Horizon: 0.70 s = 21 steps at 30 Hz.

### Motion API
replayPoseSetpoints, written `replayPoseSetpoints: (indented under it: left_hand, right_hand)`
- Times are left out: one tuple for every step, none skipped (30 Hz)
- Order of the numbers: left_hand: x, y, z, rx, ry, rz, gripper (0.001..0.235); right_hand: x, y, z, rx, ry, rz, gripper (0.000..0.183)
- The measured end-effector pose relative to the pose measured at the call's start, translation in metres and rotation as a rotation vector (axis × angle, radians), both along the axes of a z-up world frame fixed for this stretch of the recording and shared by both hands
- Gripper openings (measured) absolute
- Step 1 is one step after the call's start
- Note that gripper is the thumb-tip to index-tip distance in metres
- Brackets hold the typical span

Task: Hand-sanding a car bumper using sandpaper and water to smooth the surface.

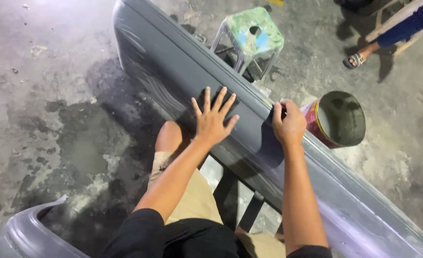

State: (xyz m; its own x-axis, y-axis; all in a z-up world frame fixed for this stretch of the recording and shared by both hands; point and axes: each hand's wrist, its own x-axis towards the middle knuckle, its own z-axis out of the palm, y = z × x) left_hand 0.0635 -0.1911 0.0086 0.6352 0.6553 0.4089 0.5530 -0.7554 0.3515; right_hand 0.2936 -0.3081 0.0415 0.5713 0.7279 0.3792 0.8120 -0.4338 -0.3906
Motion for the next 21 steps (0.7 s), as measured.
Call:
replayPoseSetpoints:
  left_hand:
    - [-0.003, 0.015, -0.005, 0.010, -0.021, 0.005, 0.063]
    - [-0.005, 0.023, -0.006, 0.012, -0.025, 0.019, 0.063]
    - [-0.007, 0.033, -0.007, 0.038, -0.030, -0.018, 0.065]
    - [-0.012, 0.038, -0.012, 0.055, -0.030, -0.054, 0.067]
    - [-0.012, 0.046, -0.014, 0.049, -0.029, -0.041, 0.067]
    - [-0.013, 0.049, -0.018, 0.067, -0.023, -0.045, 0.064]
    - [-0.013, 0.052, -0.023, 0.085, -0.017, -0.049, 0.061]
    - [-0.013, 0.052, -0.024, 0.068, -0.015, -0.049, 0.061]
    - [-0.014, 0.053, -0.025, 0.097, -0.031, -0.065, 0.058]
    - [-0.016, 0.060, -0.024, 0.137, -0.048, -0.073, 0.055]
    - [-0.019, 0.073, -0.028, 0.132, -0.047, -0.064, 0.055]
    - [-0.024, 0.081, -0.032, 0.148, -0.074, -0.033, 0.055]
    - [-0.028, 0.089, -0.037, 0.165, -0.100, -0.002, 0.054]
    - [-0.034, 0.099, -0.039, 0.159, -0.101, 0.001, 0.054]
    - [-0.041, 0.108, -0.042, 0.185, -0.090, 0.009, 0.060]
    - [-0.048, 0.119, -0.043, 0.216, -0.078, 0.016, 0.065]
    - [-0.054, 0.130, -0.039, 0.215, -0.078, 0.017, 0.065]
    - [-0.058, 0.139, -0.036, 0.160, -0.065, 0.030, 0.064]
    - [-0.063, 0.147, -0.033, 0.104, -0.053, 0.044, 0.064]
    - [-0.062, 0.147, -0.034, 0.101, -0.053, 0.045, 0.064]
    - [-0.060, 0.146, -0.035, 0.066, -0.067, 0.025, 0.067]
  right_hand:
    - [-0.002, 0.003, -0.002, 0.001, -0.030, -0.005, 0.022]
    - [-0.004, 0.003, 0.001, 0.004, -0.034, 0.009, 0.022]
    - [-0.005, 0.004, 0.004, -0.014, -0.049, -0.003, 0.021]
    - [-0.009, 0.002, 0.003, -0.040, -0.059, -0.016, 0.021]
    - [-0.007, 0.007, 0.003, -0.046, -0.057, -0.002, 0.021]
    - [-0.007, 0.004, 0.001, -0.049, -0.076, -0.014, 0.020]
    - [-0.006, 0.002, -0.002, -0.051, -0.096, -0.026, 0.020]
    - [-0.005, 0.000, -0.004, -0.068, -0.094, -0.025, 0.020]
    - [-0.005, -0.003, -0.004, -0.068, -0.113, -0.028, 0.020]
    - [-0.004, 0.002, -0.005, -0.056, -0.135, -0.022, 0.020]
    - [-0.007, 0.007, -0.003, -0.061, -0.134, -0.012, 0.020]
    - [-0.010, 0.006, -0.002, -0.056, -0.138, -0.030, 0.020]
    - [-0.013, 0.005, 0.000, -0.050, -0.143, -0.047, 0.019]
    - [-0.011, 0.005, -0.002, -0.056, -0.144, -0.045, 0.019]
    - [-0.009, 0.004, -0.004, -0.045, -0.170, -0.042, 0.018]
    - [-0.009, 0.005, -0.007, -0.028, -0.194, -0.041, 0.017]
    - [-0.011, 0.007, -0.005, -0.029, -0.194, -0.039, 0.017]
    - [-0.013, 0.007, -0.003, -0.017, -0.203, -0.044, 0.016]
    - [-0.015, 0.007, -0.001, -0.005, -0.211, -0.048, 0.016]
    - [-0.016, 0.006, 0.000, -0.009, -0.210, -0.046, 0.016]
    - [-0.018, 0.006, 0.002, 0.000, -0.217, -0.020, 0.016]
